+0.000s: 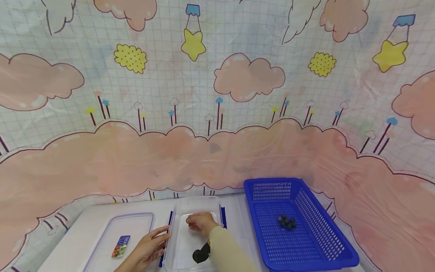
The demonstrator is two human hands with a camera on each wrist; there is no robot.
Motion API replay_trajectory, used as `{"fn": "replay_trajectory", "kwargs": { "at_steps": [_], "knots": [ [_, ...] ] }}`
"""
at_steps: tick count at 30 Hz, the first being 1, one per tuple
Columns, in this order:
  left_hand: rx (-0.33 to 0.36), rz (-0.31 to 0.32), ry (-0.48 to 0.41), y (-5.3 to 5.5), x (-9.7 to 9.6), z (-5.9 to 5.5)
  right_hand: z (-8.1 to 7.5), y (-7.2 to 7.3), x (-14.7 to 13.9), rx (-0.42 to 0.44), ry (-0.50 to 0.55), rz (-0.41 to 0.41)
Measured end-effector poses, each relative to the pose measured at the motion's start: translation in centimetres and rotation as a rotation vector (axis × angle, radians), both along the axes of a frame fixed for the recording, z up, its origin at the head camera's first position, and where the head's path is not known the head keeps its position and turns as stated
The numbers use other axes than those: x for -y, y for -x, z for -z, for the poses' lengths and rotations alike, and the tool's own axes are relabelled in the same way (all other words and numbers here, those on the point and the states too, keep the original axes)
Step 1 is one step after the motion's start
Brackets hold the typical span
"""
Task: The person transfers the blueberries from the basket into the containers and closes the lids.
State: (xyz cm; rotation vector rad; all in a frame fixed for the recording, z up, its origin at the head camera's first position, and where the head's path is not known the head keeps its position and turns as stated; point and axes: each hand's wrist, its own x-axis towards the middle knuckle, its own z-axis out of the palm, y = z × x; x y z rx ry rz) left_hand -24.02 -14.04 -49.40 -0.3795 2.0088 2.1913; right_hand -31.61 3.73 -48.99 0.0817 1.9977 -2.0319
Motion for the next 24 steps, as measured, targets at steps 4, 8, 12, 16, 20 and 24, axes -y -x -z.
{"fn": "replay_trajectory", "kwargs": {
  "at_steps": [4,8,12,16,20,24],
  "knots": [
    [-0.021,0.018,-0.007,-0.3,0.1,0.1,0.4,0.0,0.5,0.018,-0.026,0.027],
    [-0.028,0.030,-0.010,-0.5,0.1,0.2,0.7,-0.2,0.6,0.034,-0.037,0.049],
    [-0.024,0.023,-0.018,-0.5,0.0,0.3,0.9,-0.1,0.5,0.036,-0.046,0.059],
    [-0.024,0.020,-0.017,-0.4,0.0,0.4,1.0,0.0,0.4,0.040,-0.053,0.063],
    [-0.027,0.020,-0.019,-0.3,0.0,0.3,1.2,0.1,0.4,0.044,-0.071,0.068],
    [-0.030,0.019,-0.023,-0.4,0.0,0.2,1.2,0.1,0.5,0.049,-0.102,0.069]
  ]
}}
